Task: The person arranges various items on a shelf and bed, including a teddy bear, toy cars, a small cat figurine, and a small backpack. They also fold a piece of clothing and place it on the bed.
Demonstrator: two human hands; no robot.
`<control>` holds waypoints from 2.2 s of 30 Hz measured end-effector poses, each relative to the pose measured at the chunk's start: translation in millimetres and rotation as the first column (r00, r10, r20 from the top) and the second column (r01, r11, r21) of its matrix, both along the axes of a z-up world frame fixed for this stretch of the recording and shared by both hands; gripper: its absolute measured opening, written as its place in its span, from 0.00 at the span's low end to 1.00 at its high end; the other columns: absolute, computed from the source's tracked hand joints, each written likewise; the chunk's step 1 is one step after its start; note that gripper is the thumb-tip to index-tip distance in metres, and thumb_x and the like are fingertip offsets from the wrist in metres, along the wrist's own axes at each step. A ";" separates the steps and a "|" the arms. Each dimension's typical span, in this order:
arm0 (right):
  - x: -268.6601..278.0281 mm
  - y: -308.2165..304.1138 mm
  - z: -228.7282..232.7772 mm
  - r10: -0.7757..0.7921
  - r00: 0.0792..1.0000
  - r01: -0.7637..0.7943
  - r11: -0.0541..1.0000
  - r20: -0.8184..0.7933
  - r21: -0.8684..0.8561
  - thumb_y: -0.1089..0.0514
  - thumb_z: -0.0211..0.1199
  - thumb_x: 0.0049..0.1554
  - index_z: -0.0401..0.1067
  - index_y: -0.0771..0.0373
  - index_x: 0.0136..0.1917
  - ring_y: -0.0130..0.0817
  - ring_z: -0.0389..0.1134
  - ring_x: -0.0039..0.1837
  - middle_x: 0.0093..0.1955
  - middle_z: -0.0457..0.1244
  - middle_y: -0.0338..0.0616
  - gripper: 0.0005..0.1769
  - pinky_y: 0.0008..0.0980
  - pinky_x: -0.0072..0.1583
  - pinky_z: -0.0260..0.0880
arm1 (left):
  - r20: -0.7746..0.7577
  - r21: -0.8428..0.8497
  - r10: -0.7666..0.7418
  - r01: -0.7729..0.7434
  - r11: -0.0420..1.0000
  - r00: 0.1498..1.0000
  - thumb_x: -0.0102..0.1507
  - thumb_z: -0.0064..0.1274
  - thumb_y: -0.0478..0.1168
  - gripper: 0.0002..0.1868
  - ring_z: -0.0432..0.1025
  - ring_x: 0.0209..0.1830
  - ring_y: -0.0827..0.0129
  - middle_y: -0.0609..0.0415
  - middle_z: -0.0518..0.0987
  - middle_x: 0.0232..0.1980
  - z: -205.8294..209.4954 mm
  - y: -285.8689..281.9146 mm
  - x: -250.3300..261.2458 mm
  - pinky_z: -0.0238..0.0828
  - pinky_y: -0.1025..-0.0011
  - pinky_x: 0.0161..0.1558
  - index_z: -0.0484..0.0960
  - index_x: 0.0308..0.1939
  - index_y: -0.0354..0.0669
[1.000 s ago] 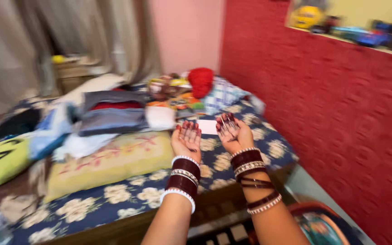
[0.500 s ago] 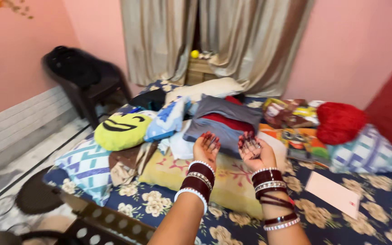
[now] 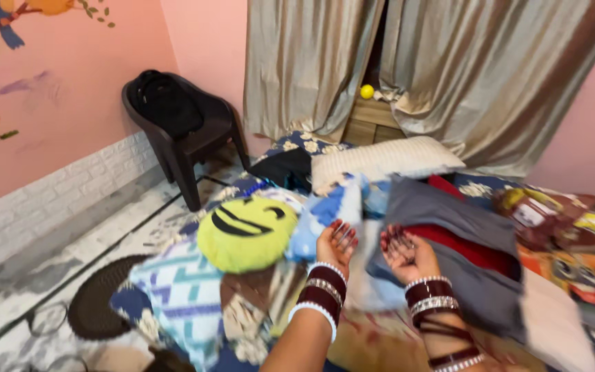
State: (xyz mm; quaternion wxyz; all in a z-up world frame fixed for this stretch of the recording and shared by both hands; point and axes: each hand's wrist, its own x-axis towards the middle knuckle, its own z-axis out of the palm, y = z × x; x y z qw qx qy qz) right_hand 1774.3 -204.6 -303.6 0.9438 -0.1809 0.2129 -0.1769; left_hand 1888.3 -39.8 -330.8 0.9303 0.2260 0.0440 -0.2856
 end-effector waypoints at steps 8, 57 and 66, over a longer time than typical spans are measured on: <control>180.2 37.4 -72.5 -0.189 0.887 0.022 0.929 -0.420 -0.370 0.59 0.56 0.58 0.71 0.59 0.60 0.45 0.67 0.62 0.61 0.68 0.46 0.16 0.47 0.64 0.68 | -0.070 0.181 0.010 0.003 0.983 0.997 0.65 0.49 0.50 0.22 0.70 0.62 0.60 0.52 0.77 0.63 -44.1 73.5 204.6 0.65 0.58 0.63 0.77 0.60 0.45; 40.4 -111.1 -85.0 -0.908 0.417 -0.518 -0.265 0.031 -0.814 0.58 0.63 0.56 0.78 0.53 0.51 0.46 0.73 0.49 0.48 0.72 0.48 0.10 0.42 0.52 0.73 | 0.306 0.789 -0.847 -0.613 -0.030 0.435 0.60 0.55 0.65 0.43 0.54 0.78 0.50 0.44 0.60 0.77 -101.6 8.8 240.8 0.53 0.53 0.75 0.63 0.74 0.53; -7.6 -44.9 -123.7 -0.779 0.332 -0.896 -0.084 -0.532 -0.435 0.45 0.71 0.49 0.54 0.47 0.75 0.47 0.73 0.47 0.43 0.68 0.49 0.46 0.43 0.48 0.72 | 0.313 0.938 -0.837 -0.285 0.197 0.449 0.57 0.64 0.61 0.57 0.56 0.76 0.46 0.36 0.58 0.76 -73.4 -159.8 25.3 0.54 0.58 0.74 0.49 0.77 0.38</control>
